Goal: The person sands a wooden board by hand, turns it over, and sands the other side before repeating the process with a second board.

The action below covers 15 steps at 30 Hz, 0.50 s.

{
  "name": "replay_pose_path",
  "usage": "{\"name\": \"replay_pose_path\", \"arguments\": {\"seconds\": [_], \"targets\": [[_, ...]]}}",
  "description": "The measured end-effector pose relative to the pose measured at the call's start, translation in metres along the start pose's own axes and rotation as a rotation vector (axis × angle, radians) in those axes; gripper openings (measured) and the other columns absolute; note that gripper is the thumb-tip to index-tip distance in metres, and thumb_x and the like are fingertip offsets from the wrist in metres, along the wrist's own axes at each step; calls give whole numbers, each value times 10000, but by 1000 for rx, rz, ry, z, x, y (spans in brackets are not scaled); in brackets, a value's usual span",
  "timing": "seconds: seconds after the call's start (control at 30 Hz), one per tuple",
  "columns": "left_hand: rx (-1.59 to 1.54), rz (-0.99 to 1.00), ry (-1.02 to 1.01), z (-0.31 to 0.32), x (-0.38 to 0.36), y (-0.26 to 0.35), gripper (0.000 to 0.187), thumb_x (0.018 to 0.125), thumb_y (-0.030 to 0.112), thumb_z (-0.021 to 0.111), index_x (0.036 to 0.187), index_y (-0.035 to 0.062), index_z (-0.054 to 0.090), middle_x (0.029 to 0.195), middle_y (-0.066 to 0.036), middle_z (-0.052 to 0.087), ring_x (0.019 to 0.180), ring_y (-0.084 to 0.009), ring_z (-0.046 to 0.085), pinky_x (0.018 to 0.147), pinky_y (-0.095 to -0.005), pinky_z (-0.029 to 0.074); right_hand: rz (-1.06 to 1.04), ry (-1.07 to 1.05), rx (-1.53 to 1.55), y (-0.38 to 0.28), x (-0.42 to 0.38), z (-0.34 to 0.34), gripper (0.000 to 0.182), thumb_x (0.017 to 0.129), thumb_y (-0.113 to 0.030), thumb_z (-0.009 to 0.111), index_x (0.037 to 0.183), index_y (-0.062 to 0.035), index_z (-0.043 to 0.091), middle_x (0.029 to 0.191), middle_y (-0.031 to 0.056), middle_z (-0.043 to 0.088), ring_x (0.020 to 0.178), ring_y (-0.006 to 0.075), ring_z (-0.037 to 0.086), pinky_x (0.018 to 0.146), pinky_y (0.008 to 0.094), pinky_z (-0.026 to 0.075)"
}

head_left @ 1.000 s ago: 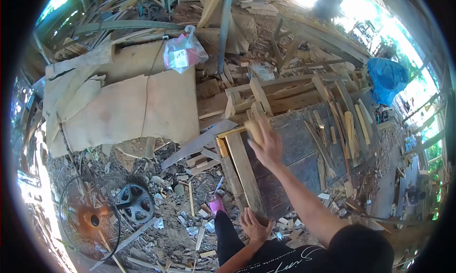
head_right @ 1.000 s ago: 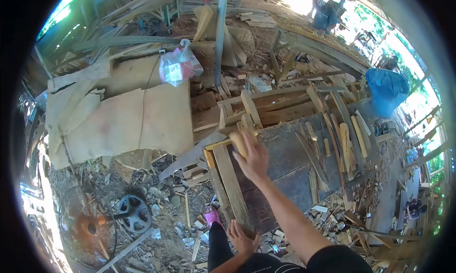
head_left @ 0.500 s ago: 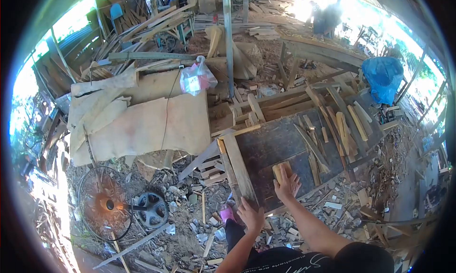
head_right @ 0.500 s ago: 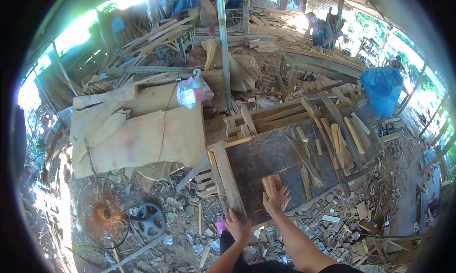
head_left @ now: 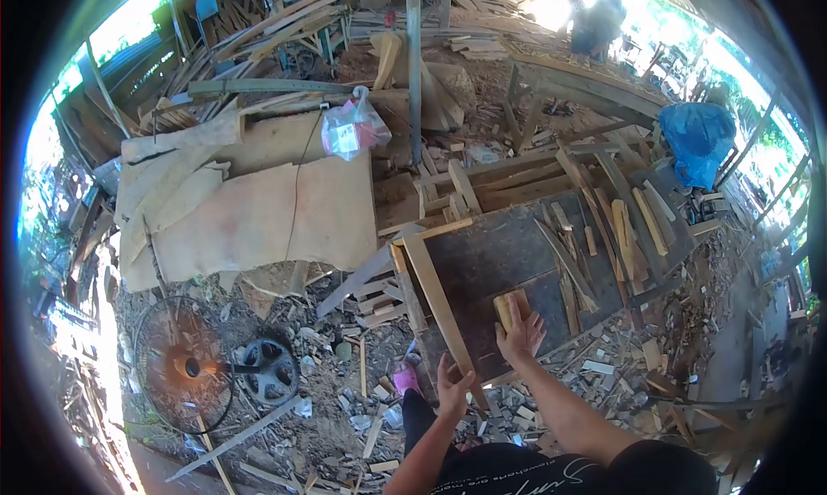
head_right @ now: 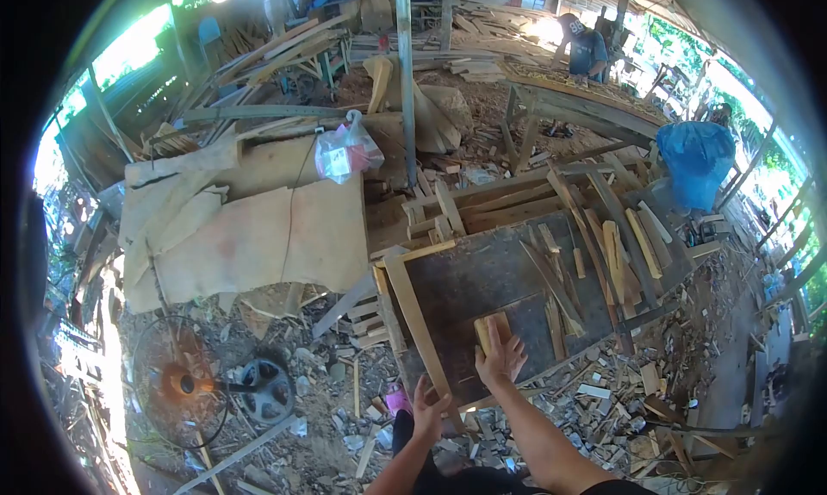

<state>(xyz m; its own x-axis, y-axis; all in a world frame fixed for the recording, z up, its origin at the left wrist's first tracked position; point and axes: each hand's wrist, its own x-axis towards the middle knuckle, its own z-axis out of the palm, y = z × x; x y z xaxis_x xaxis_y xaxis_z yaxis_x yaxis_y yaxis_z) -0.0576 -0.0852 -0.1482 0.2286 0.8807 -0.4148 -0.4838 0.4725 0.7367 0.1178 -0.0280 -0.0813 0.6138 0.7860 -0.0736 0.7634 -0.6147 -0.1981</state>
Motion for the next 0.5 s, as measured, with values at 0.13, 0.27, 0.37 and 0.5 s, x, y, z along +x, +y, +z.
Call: {"name": "replay_pose_path", "arguments": {"seconds": [0.13, 0.27, 0.37, 0.5], "targets": [[238, 123, 107, 5, 8, -24, 789, 868, 46, 727, 1553, 17, 336, 1235, -174, 592, 1124, -253, 621, 961, -378, 516, -41, 125, -71, 2, -1, 10, 849, 880, -435, 713, 1586, -461, 242, 1284, 247, 485, 1216, 417, 477, 973, 560, 401], [628, 260, 285, 11, -4, -8, 720, 824, 142, 756, 1479, 17, 485, 1219, -200, 530, 1104, -288, 567, 953, -361, 471, -22, 41, -37, 2, 2, 5, 849, 885, -444, 711, 1587, -465, 234, 1296, 249, 478, 1227, 421, 471, 982, 571, 398], [704, 205, 311, 6, -3, -1, 703, 850, 143, 734, 1489, 25, 465, 1226, -208, 493, 1077, -306, 538, 931, -386, 464, -37, 34, -36, 3, 1, 4, 852, 887, -448, 713, 1588, -466, 229, 1315, 252, 464, 1218, 428, 480, 1001, 585, 393], [933, 296, 319, -2, 0, -4, 759, 852, 222, 744, 1510, 40, 414, 1264, -255, 505, 1132, -377, 519, 977, -481, 436, -54, 18, -6, 7, 3, 2, 867, 881, -457, 722, 1589, -467, 222, 1330, 253, 452, 1211, 438, 485, 1018, 604, 384]]}}
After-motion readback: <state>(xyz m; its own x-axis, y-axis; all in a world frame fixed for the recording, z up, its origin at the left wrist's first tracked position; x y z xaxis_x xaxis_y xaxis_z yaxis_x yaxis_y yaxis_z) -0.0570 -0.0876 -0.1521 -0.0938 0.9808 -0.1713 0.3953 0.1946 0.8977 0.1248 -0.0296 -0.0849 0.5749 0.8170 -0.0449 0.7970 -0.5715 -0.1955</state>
